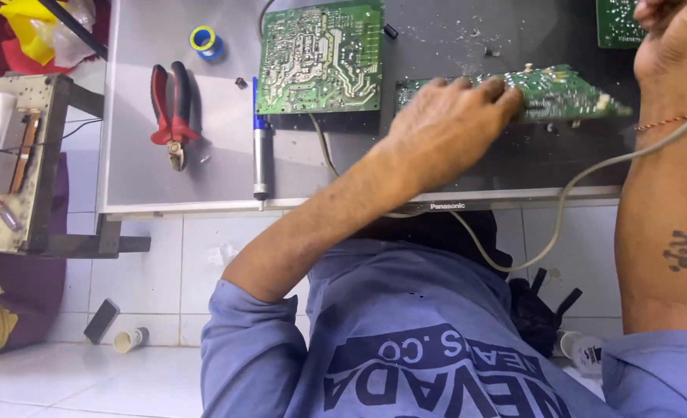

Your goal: The person uses a soldering iron to work on a green circuit board placed on a table. They hold the board steady with one hand while applying the soldering iron with the other, moving between different points on the board throughout the video.

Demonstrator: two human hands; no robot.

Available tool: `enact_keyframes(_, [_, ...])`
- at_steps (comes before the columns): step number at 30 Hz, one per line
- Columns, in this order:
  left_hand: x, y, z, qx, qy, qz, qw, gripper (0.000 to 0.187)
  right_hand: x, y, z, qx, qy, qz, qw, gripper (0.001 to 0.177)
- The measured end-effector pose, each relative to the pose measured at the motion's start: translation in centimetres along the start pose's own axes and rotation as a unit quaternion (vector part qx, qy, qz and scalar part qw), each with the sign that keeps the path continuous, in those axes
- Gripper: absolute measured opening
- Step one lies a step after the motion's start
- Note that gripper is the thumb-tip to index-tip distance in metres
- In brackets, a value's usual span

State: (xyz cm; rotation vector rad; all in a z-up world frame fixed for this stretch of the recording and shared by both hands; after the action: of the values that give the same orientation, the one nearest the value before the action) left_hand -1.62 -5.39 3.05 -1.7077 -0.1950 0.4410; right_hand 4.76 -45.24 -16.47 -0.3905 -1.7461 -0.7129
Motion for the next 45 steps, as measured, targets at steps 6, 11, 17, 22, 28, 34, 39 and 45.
enact_keyframes(6, [0.5, 3.4, 0.7, -0.062, 0.008, -0.126, 0.99, 0.05, 1.7, 1.2, 1.7, 0.066, -0.049, 0.072, 0.994, 0.03])
enact_keyframes(11, [1.7, 5.3, 1.0, -0.025, -0.007, -0.128, 0.991, 0.087, 2.2, 1.7, 2.0, 0.048, -0.011, 0.042, 0.998, 0.028])
enact_keyframes(17, [1.9, 5.2, 1.3, -0.02, -0.009, -0.111, 0.994, 0.081, 2.0, 1.7, 1.5, 0.043, 0.007, 0.012, 0.999, 0.033])
enact_keyframes(22, [2.2, 4.9, 1.5, -0.004, -0.022, -0.086, 0.996, 0.081, 1.5, 1.5, 1.2, 0.036, 0.011, 0.007, 0.999, 0.031])
enact_keyframes(28, [2.4, 3.5, 1.6, 0.0, -0.029, -0.047, 0.998, 0.064, 2.0, 1.9, 1.5, 0.025, 0.014, 0.016, 0.999, 0.034])
enact_keyframes(34, [3.1, 3.1, 0.3, -0.102, -0.011, -0.02, 0.995, 0.066, 2.2, 2.0, 1.5, 0.041, 0.008, 0.038, 0.998, 0.014])
enact_keyframes(39, [4.6, 4.0, 0.0, -0.182, -0.025, -0.072, 0.98, 0.08, 3.6, 3.1, 2.3, 0.064, -0.002, 0.074, 0.995, 0.019])
enact_keyframes(45, [5.2, 4.5, 0.3, -0.141, -0.046, -0.055, 0.987, 0.082, 3.3, 2.7, 2.6, 0.111, -0.053, 0.111, 0.986, 0.03])
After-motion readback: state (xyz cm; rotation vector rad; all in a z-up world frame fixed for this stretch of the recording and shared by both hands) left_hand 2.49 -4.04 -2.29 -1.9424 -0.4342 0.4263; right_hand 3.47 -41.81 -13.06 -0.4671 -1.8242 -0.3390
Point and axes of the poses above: each hand's wrist, its own z-axis away from the middle knuckle, its own y-axis out of the palm, x = y × z, the point moved 5 cm from there along -z, towards the middle knuckle, and after that the axes turned 1 degree about z, right-handed, at the moved point
